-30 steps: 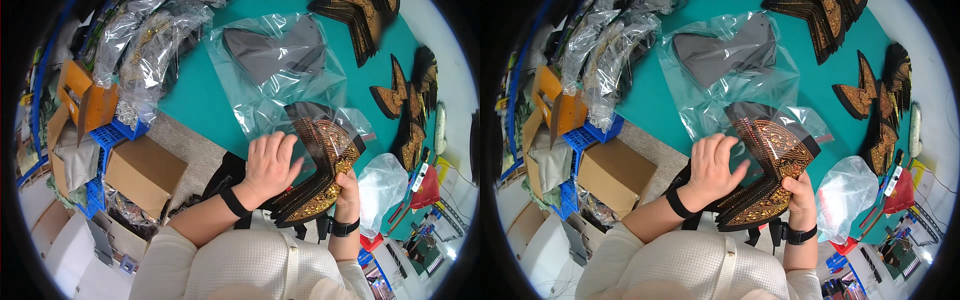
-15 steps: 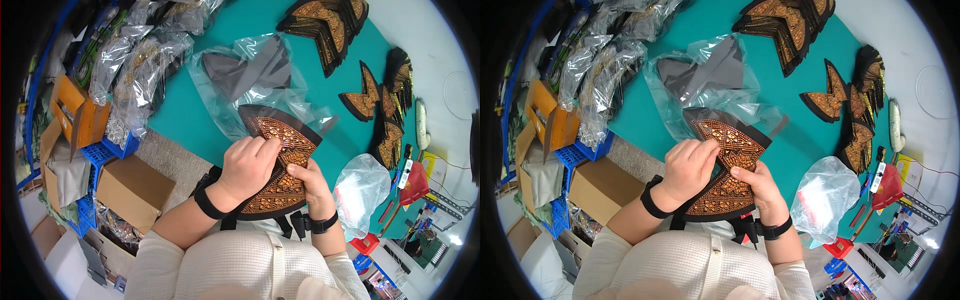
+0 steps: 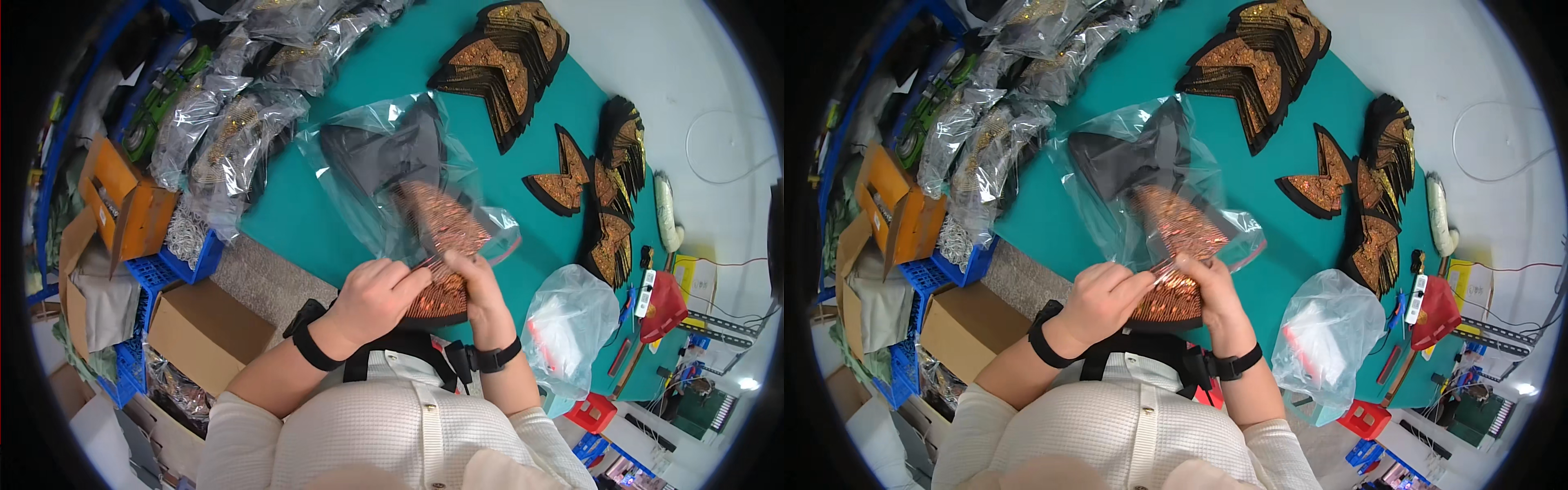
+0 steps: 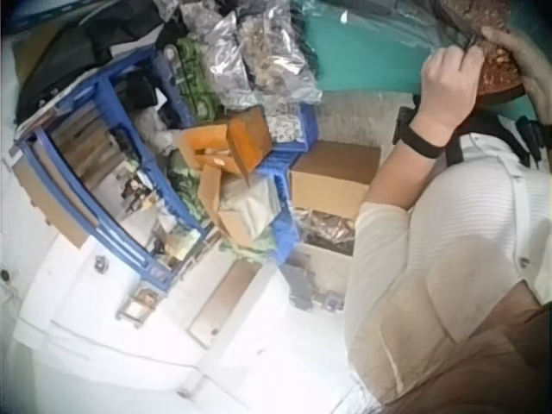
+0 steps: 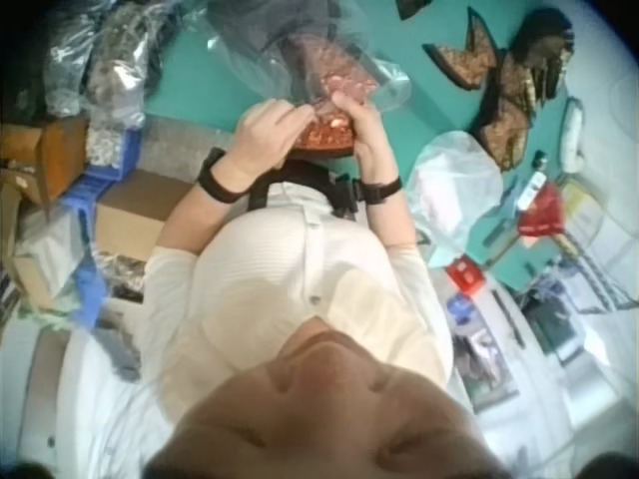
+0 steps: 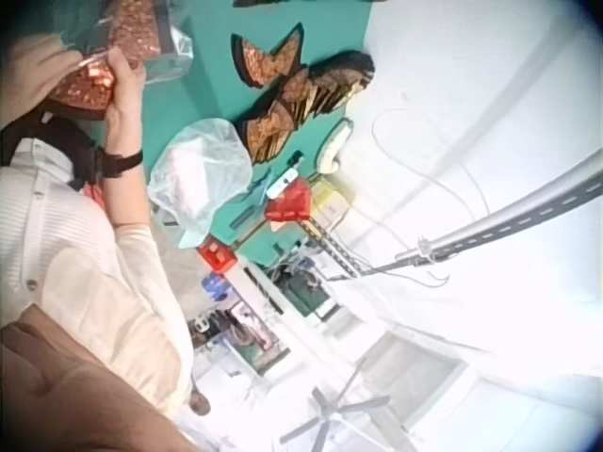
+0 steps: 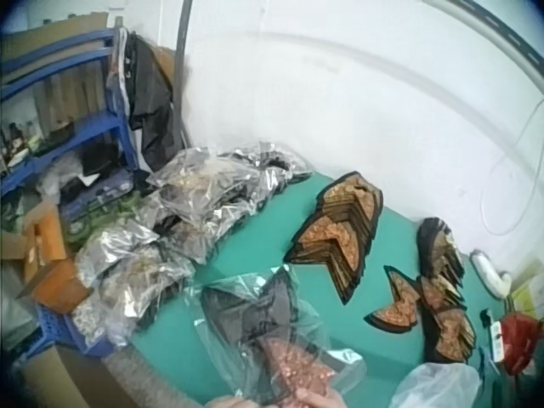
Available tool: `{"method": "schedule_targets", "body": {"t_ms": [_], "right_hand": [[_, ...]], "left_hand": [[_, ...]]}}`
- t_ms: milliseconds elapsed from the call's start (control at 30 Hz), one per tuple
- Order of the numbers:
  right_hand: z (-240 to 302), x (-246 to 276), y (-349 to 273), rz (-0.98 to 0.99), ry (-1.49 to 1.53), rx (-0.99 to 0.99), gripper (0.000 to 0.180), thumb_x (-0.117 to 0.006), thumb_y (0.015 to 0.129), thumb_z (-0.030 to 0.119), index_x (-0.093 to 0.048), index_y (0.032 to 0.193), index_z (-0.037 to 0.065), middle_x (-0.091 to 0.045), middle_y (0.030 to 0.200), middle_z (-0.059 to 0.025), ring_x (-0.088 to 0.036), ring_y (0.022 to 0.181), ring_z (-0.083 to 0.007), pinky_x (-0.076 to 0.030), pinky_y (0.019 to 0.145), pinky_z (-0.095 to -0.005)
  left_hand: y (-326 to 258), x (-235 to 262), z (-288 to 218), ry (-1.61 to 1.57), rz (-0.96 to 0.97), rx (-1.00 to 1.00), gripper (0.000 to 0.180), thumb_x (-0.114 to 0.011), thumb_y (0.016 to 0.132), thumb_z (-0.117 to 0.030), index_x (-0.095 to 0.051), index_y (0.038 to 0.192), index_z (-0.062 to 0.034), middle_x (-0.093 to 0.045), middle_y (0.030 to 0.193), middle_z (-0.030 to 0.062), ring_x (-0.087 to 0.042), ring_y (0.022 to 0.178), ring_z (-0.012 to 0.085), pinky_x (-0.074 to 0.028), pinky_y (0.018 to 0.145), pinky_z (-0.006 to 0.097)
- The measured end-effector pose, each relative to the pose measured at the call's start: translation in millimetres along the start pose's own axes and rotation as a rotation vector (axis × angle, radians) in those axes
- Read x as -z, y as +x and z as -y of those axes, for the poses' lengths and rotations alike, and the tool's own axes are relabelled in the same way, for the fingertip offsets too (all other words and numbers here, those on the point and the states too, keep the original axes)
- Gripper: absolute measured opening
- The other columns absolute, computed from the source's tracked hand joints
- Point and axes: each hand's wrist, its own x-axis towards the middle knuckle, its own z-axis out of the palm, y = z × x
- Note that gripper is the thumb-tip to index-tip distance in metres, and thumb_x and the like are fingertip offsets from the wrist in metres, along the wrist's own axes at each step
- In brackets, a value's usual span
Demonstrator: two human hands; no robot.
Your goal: Packing black and gold sequined shoe components into plastic bags.
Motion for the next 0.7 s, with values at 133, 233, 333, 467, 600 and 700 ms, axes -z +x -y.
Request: {"method": "schedule_targets", "body": {"t_ms": [133, 233, 333, 467, 600, 700], "right_hand": [[8.3, 13.5, 8.5, -0.091, 0.105, 0.138, 0.037, -0.065, 0.078, 0.01, -0.052, 0.11, -0.004, -0.062, 0.097, -0.0083, -0.062, 0.086, -0.0176, -0.05, 0.076, -0.0309], [6.6, 20.0, 6.4, -0.083, 0.033, 0.21, 0.042, -0.064, 0.079, 0.013, -0.049, 0.114, -0.005, -0.062, 0.099, -0.0107, -0.063, 0.085, -0.0206, -0.051, 0.077, -0.0313], [7.5, 19.1, 3.3, -0.097, 0.076, 0.203, 0.035, -0.061, 0.078, 0.008, -0.051, 0.11, -0.003, -0.061, 0.101, -0.0094, -0.061, 0.087, -0.0178, -0.049, 0.076, -0.0301], [10.4, 33.1, 5.2, -0.076, 0.083, 0.142, 0.043, -0.061, 0.079, 0.011, -0.047, 0.117, -0.004, -0.06, 0.104, -0.0101, -0.06, 0.091, -0.0198, -0.048, 0.082, -0.0318], [15.0, 34.7, 9.6, -0.098, 0.075, 0.176, 0.044, -0.063, 0.079, 0.014, -0.047, 0.115, -0.004, -0.06, 0.103, -0.0119, -0.061, 0.09, -0.0208, -0.049, 0.081, -0.0324], [20.5, 36.0, 17.0, -0.101, 0.056, 0.137, 0.044, -0.064, 0.08, 0.016, -0.047, 0.115, -0.004, -0.06, 0.103, -0.012, -0.061, 0.09, -0.0213, -0.049, 0.082, -0.033]], "left_hand": [[-20.3, 4.1, 9.0, 0.093, -0.011, 0.111, 0.014, -0.067, 0.072, -0.007, -0.06, 0.084, -0.0059, -0.051, 0.069, 0.0062, -0.052, 0.057, 0.0224, -0.042, 0.05, 0.034], [-32.7, -0.9, 14.7, 0.293, -0.047, 0.284, 0.02, -0.064, 0.074, -0.006, -0.055, 0.091, -0.0065, -0.052, 0.072, 0.0074, -0.052, 0.057, 0.024, -0.043, 0.051, 0.036], [-47.8, -14.2, 16.3, 0.153, -0.084, 0.666, 0.023, -0.061, 0.074, -0.008, -0.055, 0.097, -0.0058, -0.053, 0.077, 0.0092, -0.056, 0.068, 0.0277, -0.046, 0.059, 0.037], [-64.6, -38.3, 24.6, -0.508, -0.317, 1.078, 0.015, -0.058, 0.086, -0.014, -0.053, 0.095, -0.0031, -0.062, 0.085, 0.0097, -0.062, 0.071, 0.0177, -0.048, 0.062, 0.029], [-70.6, -44.0, 12.4, -0.837, -0.354, 1.073, 0.007, -0.049, 0.093, -0.007, -0.049, 0.097, -0.0007, -0.061, 0.089, 0.0079, -0.058, 0.079, 0.0105, -0.048, 0.069, 0.024], [-73.8, -41.8, -3.9, -0.812, -0.439, 1.006, 0.005, -0.046, 0.092, -0.002, -0.047, 0.097, 0.0006, -0.061, 0.088, 0.0085, -0.058, 0.077, 0.0112, -0.049, 0.068, 0.025]]}}
